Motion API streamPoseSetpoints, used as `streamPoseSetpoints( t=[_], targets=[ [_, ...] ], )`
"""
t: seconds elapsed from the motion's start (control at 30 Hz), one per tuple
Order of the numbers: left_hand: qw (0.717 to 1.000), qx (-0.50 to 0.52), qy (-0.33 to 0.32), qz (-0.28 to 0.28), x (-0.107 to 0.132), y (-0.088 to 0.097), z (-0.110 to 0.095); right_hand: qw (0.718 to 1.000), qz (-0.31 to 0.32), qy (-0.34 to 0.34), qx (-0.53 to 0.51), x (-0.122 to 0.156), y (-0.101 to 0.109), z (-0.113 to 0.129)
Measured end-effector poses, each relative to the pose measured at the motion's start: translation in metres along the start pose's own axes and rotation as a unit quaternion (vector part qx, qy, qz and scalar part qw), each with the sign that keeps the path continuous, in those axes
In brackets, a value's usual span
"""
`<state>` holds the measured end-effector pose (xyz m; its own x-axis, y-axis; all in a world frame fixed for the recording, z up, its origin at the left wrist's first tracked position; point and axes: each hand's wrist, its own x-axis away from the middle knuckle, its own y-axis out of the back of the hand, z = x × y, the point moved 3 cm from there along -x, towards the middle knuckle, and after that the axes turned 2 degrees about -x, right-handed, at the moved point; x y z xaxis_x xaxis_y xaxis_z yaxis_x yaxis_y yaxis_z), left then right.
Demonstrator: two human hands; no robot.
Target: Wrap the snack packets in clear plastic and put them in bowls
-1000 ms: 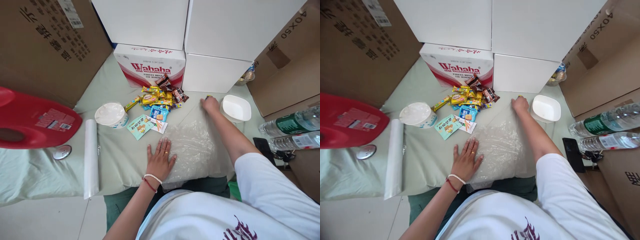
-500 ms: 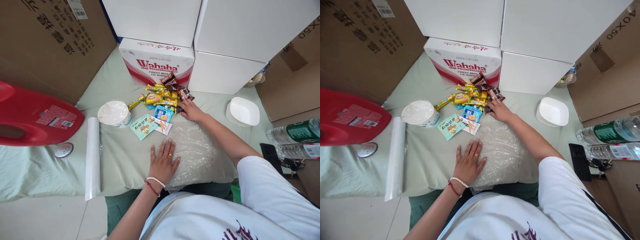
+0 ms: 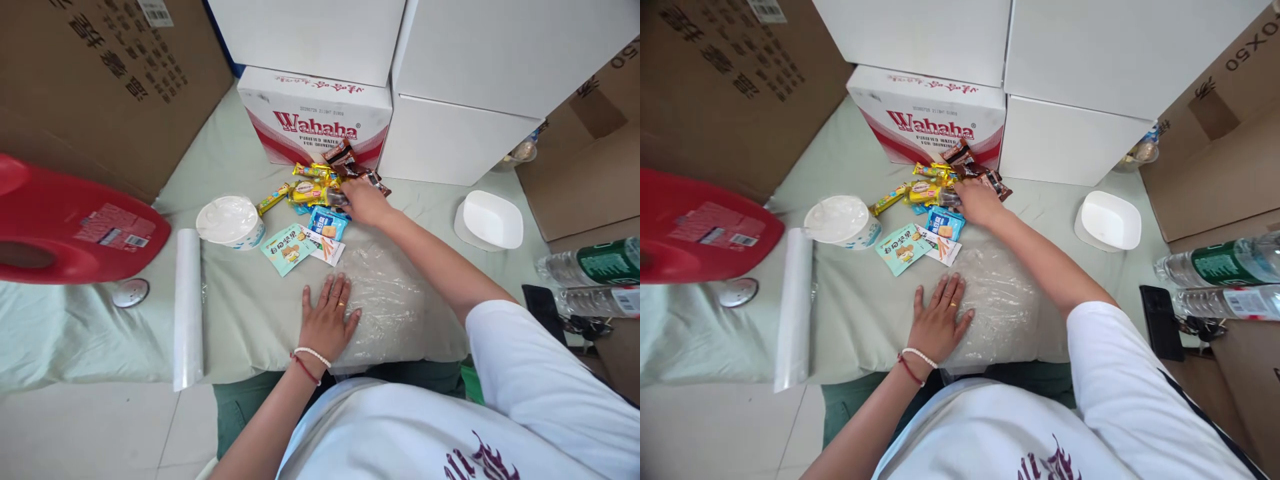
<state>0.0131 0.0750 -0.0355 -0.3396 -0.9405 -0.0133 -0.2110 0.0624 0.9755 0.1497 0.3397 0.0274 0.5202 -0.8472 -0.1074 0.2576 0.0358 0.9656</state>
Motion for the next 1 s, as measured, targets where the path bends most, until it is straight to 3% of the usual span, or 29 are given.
streamPoseSetpoints(
  t=[0.1, 0.2, 0.3, 0.4, 0.47, 0.57, 0.67, 0.77, 1.0],
  targets=[
    [1.000, -0.006, 0.002, 0.002, 0.000, 0.001, -0.001, 0.999, 0.029, -0.005, 0.030, -0.015, -0.012, 0.020],
    [1.000, -0.002, 0.002, 0.002, 0.001, 0.002, -0.001, 0.999, 0.009, -0.030, 0.008, 0.001, -0.002, 0.007],
    [1.000, 0.007, 0.004, 0.000, 0.000, 0.002, 0.000, 0.998, 0.014, -0.062, -0.014, 0.049, 0.024, -0.020],
    [1.000, 0.012, 0.006, -0.003, 0.000, 0.000, 0.000, 0.991, 0.080, -0.073, -0.082, 0.119, 0.046, -0.028],
    [1.000, 0.010, 0.003, -0.003, 0.000, -0.001, 0.000, 0.980, 0.130, -0.048, -0.146, 0.164, 0.049, -0.014],
    [1.000, 0.002, -0.004, -0.003, -0.001, -0.002, 0.000, 0.970, 0.178, -0.022, -0.163, 0.208, 0.033, 0.021],
    [1.000, -0.006, -0.006, -0.007, -0.001, -0.002, 0.001, 0.981, 0.175, -0.041, -0.068, 0.221, 0.011, 0.046],
    [1.000, -0.005, -0.002, -0.010, 0.000, -0.001, 0.002, 0.986, 0.159, -0.045, -0.021, 0.222, 0.000, 0.053],
    [1.000, -0.001, -0.006, -0.021, 0.000, -0.004, 0.000, 0.986, 0.150, -0.059, -0.041, 0.226, 0.025, 0.043]
  ],
)
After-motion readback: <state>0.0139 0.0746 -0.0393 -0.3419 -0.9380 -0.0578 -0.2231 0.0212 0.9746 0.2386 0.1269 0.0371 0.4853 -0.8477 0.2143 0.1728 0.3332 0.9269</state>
